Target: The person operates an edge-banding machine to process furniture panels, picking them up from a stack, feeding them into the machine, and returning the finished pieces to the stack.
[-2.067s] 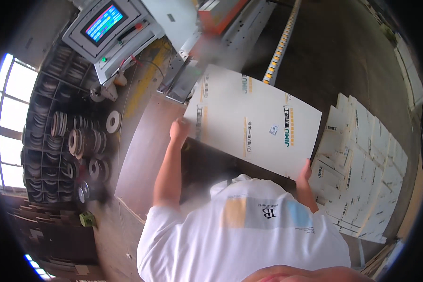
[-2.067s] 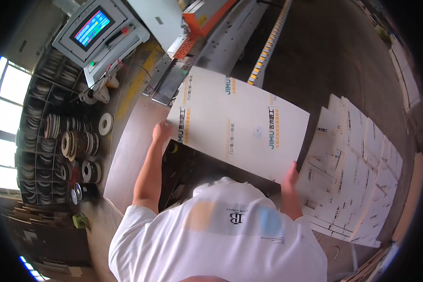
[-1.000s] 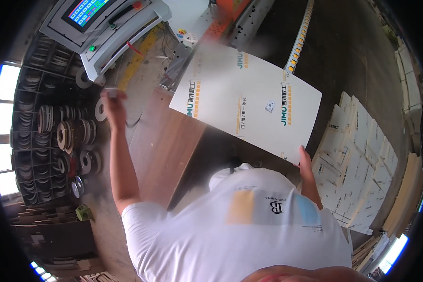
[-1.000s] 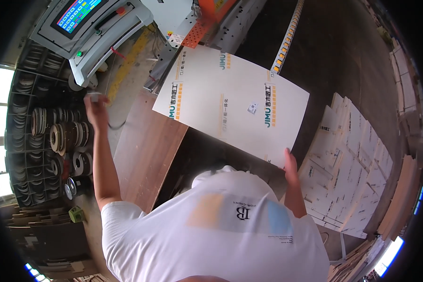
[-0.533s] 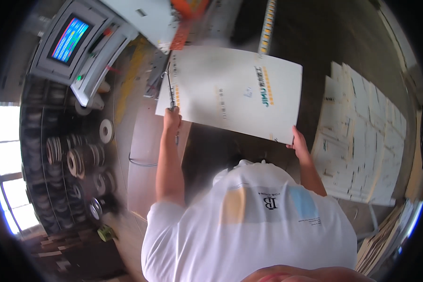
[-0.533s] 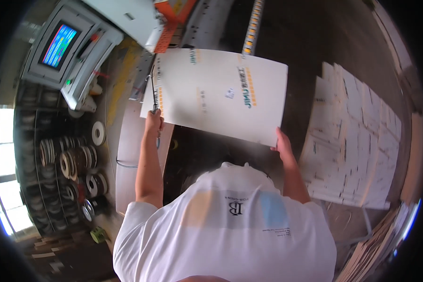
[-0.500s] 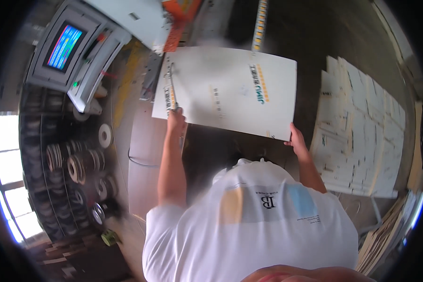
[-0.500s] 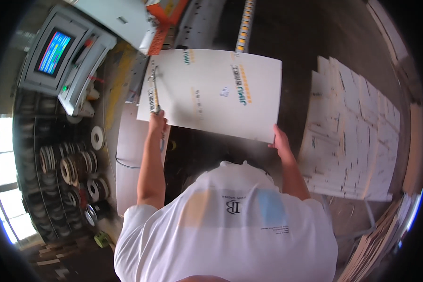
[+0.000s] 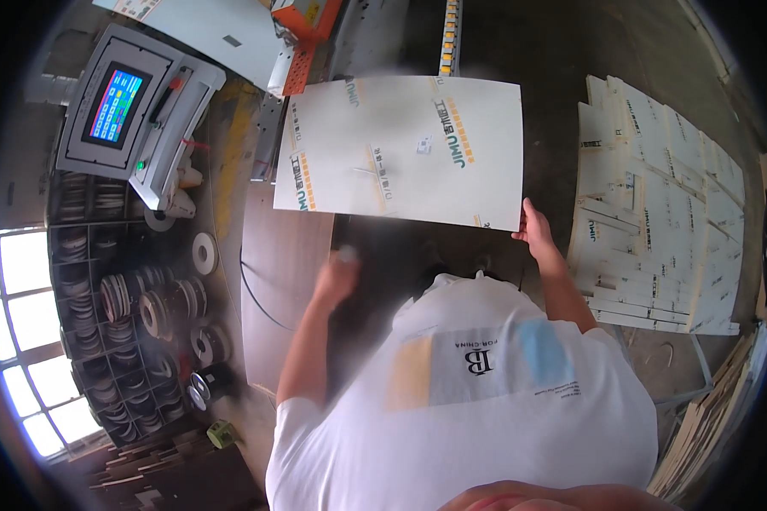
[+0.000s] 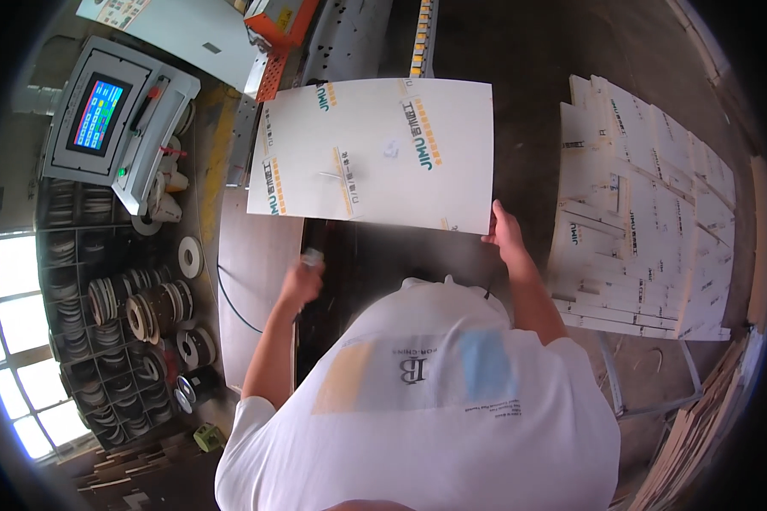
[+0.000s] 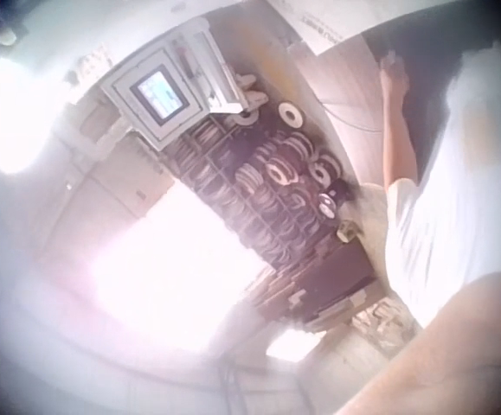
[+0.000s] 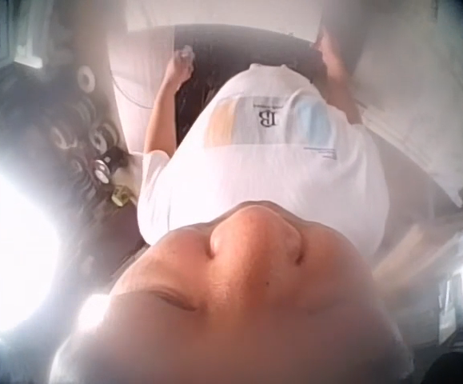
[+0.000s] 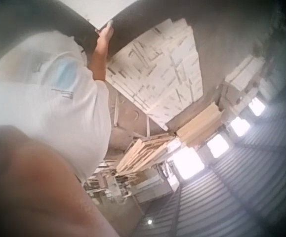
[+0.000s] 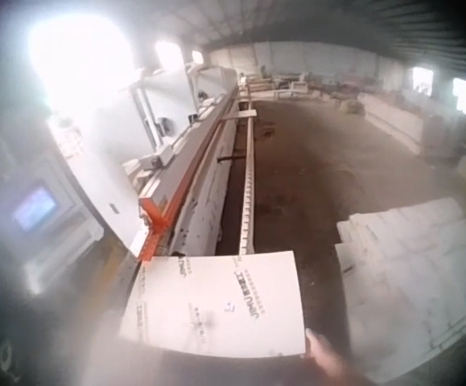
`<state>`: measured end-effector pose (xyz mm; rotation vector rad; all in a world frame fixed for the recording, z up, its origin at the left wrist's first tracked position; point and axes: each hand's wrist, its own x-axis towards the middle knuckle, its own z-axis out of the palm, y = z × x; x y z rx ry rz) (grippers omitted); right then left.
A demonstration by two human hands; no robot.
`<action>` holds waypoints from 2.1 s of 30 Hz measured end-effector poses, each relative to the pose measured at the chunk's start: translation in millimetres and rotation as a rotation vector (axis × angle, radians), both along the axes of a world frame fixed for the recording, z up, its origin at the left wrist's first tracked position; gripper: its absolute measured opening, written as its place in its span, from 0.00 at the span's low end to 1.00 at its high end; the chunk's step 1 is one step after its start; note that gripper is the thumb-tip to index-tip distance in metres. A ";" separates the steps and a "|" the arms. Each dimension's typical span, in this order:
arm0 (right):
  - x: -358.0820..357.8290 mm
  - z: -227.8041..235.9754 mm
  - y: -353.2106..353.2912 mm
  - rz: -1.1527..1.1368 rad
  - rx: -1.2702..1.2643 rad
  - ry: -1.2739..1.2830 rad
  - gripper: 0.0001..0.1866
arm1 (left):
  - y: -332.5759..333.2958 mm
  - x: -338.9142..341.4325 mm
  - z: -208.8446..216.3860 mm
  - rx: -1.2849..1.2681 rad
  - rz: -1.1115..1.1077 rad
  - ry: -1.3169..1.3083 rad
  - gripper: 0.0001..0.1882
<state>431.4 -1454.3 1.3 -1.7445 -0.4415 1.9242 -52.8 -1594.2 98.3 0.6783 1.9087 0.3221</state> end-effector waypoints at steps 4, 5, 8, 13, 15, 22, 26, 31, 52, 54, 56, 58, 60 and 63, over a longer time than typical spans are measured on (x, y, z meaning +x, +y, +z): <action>-8.0 -3.1 5.7 -0.037 0.003 -0.100 0.26 | -39.6 17.9 51.4 -0.074 -0.477 -0.212 0.10; -8.1 1.0 5.3 -0.039 -0.005 -0.081 0.25 | -44.9 3.3 51.5 -0.126 -0.221 -0.068 0.10; -7.5 1.2 3.2 0.008 0.015 -0.106 0.26 | -70.3 -55.1 51.5 0.122 0.724 0.080 0.12; -7.5 -9.5 12.1 0.088 0.012 -0.114 0.30 | -141.6 -14.8 37.4 -0.050 -0.218 0.213 0.14; -5.6 -17.0 13.1 0.125 0.020 -0.122 0.29 | -133.4 37.4 68.1 0.074 -0.698 0.094 0.16; -2.0 -15.1 40.8 0.434 0.508 -0.844 0.23 | -169.0 -47.3 36.7 -0.073 0.091 0.671 0.14; -34.5 10.7 65.1 0.509 0.698 -1.126 0.20 | -173.7 -53.8 55.4 0.079 0.461 0.435 0.13; -65.2 38.1 76.7 0.610 1.003 -1.366 0.19 | -154.8 49.2 88.1 -0.091 -0.314 0.258 0.18; -210.6 23.1 181.8 0.903 0.957 -0.885 0.11 | -139.9 83.6 33.4 0.127 0.234 -0.103 0.10; -213.5 23.6 187.7 0.928 0.925 -0.913 0.10 | -123.9 93.5 44.5 0.164 0.271 -0.162 0.11; -215.5 25.9 192.9 1.048 0.899 -0.987 0.11 | -123.0 90.3 37.1 0.150 0.214 -0.138 0.11; -217.7 25.9 195.2 1.078 0.937 -1.018 0.10 | -120.6 87.5 33.2 0.134 0.159 -0.113 0.11; -218.7 23.9 195.7 1.111 0.974 -1.045 0.09 | -115.3 84.9 31.3 0.145 0.222 -0.124 0.12; -220.4 22.4 195.4 1.174 0.991 -1.072 0.08 | -105.2 80.3 38.3 0.169 0.296 -0.151 0.13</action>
